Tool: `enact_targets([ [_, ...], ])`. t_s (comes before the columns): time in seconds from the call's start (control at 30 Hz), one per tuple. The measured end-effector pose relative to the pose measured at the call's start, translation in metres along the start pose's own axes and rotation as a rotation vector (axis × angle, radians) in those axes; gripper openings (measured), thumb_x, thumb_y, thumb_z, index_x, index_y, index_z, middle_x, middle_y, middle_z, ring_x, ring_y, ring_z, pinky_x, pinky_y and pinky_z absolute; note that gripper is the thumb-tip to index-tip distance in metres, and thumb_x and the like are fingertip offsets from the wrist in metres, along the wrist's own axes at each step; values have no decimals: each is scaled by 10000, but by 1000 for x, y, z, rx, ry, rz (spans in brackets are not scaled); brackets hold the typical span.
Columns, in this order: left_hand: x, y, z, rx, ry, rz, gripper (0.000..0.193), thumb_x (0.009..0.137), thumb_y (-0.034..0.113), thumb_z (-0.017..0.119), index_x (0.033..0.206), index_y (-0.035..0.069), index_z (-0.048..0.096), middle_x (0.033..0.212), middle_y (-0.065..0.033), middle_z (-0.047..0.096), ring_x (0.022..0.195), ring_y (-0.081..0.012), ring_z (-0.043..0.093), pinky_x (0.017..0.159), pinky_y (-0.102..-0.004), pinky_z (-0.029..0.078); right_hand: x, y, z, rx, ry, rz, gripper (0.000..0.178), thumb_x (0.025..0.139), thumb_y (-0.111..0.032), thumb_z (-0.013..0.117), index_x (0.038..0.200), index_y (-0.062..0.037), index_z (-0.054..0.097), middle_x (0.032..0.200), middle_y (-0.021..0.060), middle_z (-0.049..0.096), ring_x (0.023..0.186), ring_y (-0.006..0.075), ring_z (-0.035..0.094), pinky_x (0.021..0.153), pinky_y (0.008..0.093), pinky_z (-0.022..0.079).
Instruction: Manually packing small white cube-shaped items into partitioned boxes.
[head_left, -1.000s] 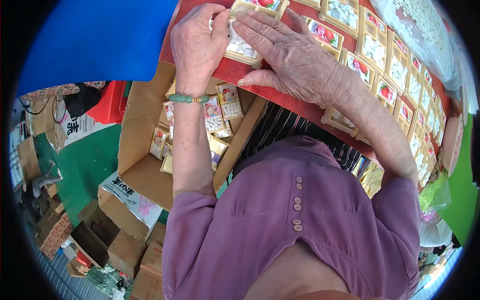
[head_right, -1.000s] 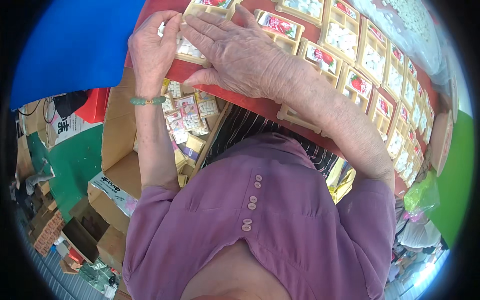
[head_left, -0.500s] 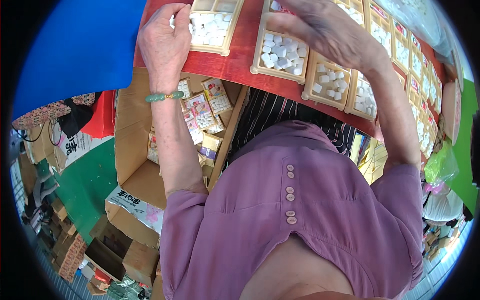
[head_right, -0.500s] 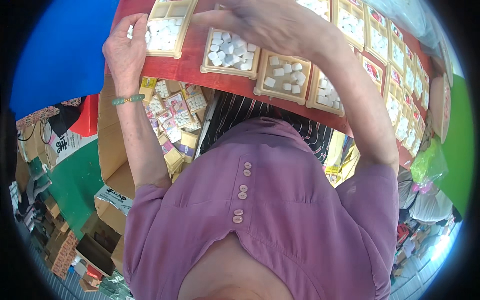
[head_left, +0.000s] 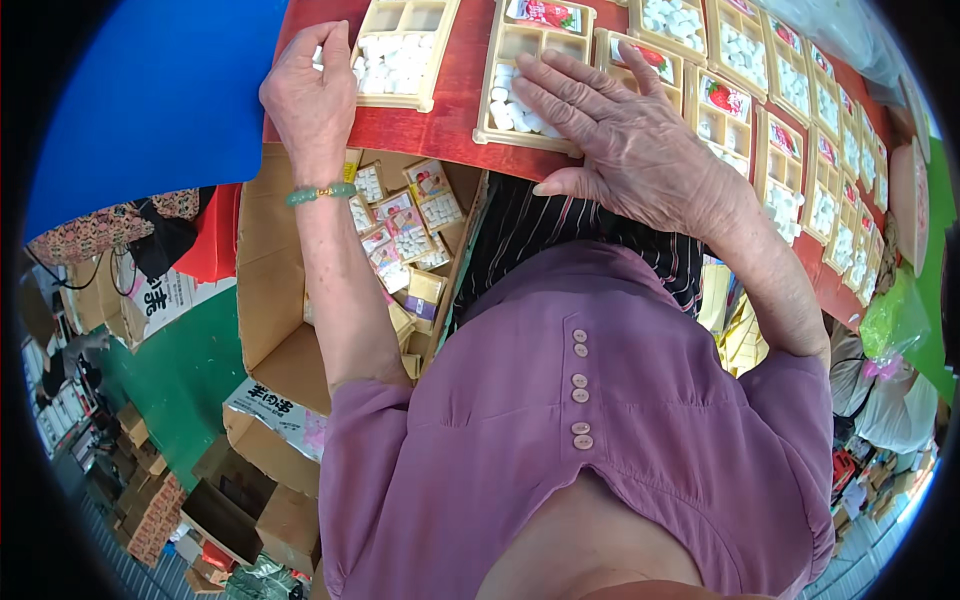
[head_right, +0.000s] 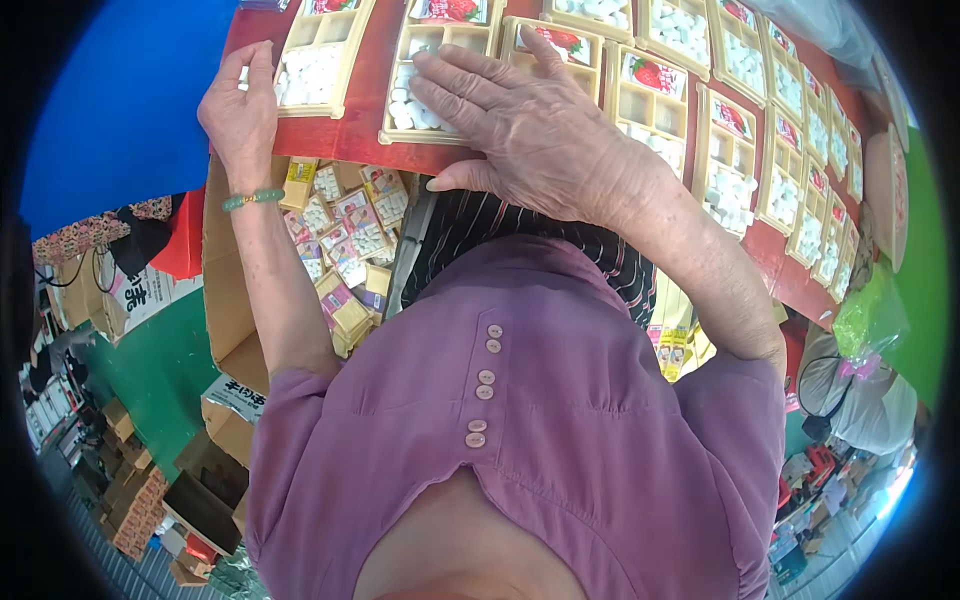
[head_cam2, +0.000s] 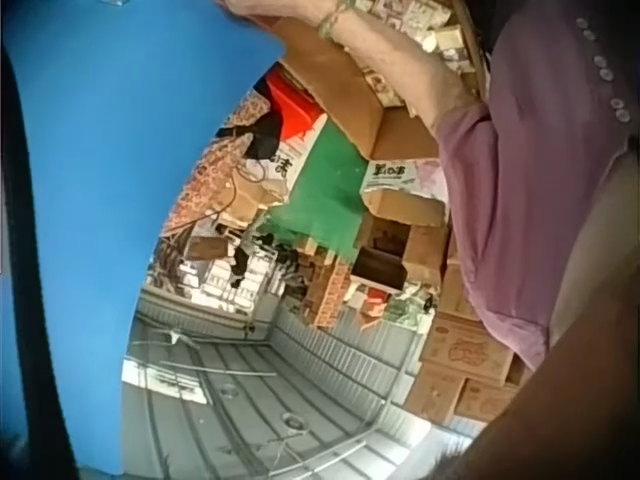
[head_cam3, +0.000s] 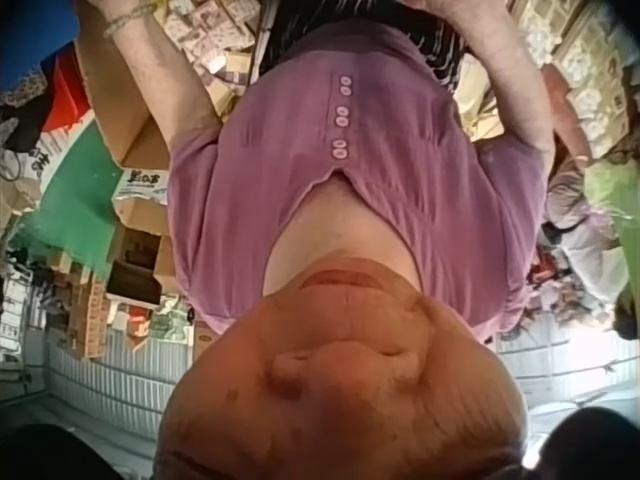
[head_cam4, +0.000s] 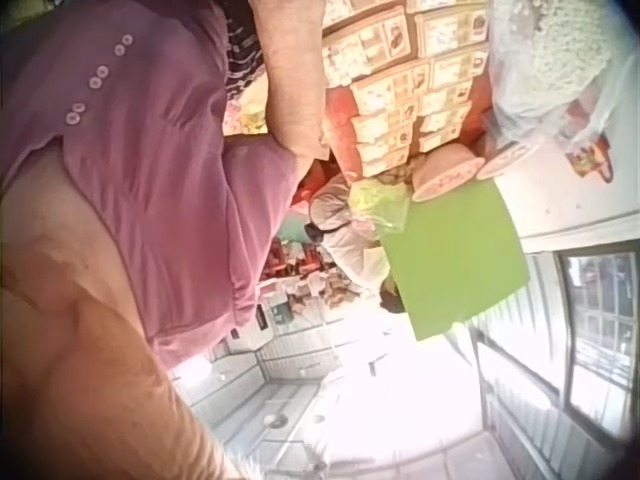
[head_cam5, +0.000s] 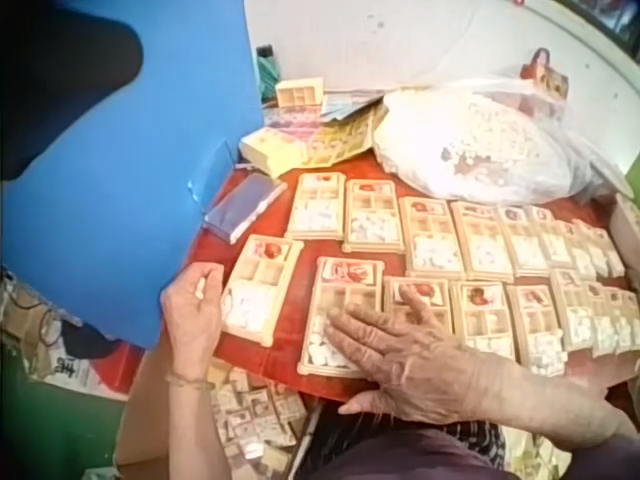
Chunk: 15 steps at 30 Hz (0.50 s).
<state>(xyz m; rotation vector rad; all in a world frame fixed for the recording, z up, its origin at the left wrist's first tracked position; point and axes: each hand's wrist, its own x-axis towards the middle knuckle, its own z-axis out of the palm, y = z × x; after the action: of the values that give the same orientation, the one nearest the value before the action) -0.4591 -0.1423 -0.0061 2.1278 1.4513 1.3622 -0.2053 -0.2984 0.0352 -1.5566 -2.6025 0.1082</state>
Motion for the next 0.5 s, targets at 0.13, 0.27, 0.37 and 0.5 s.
enact_targets([
  [0.13,-5,7,-5,-141,194,-52,163,904,150,676,938,-1,725,824,-90,729,708,-164,666,660,-276,517,0,-1,1,13,16,0,842,868,-630,485,1531,-148,290,1560,42,343,1461,226,277,1202,535,113],
  [0.27,-40,57,-18,-178,86,5,102,882,63,695,956,-3,717,810,-72,716,734,-120,650,666,-257,512,-5,-5,-7,31,73,13,852,859,-621,503,1531,-144,288,1556,53,348,1456,232,287,1199,536,122],
  [0.37,-73,82,-15,-347,-116,91,132,860,40,713,990,15,708,797,-67,686,685,-119,631,632,-271,504,-5,-6,-7,44,59,12,853,849,-603,529,1527,-140,298,1554,64,349,1452,233,296,1196,534,137],
  [0.5,-100,93,-4,-227,-200,87,226,840,30,716,1064,23,687,772,-106,645,654,-212,630,598,-320,503,-5,-9,1,71,45,-1,840,843,-574,564,1520,-142,319,1555,60,349,1446,239,309,1190,535,155],
])
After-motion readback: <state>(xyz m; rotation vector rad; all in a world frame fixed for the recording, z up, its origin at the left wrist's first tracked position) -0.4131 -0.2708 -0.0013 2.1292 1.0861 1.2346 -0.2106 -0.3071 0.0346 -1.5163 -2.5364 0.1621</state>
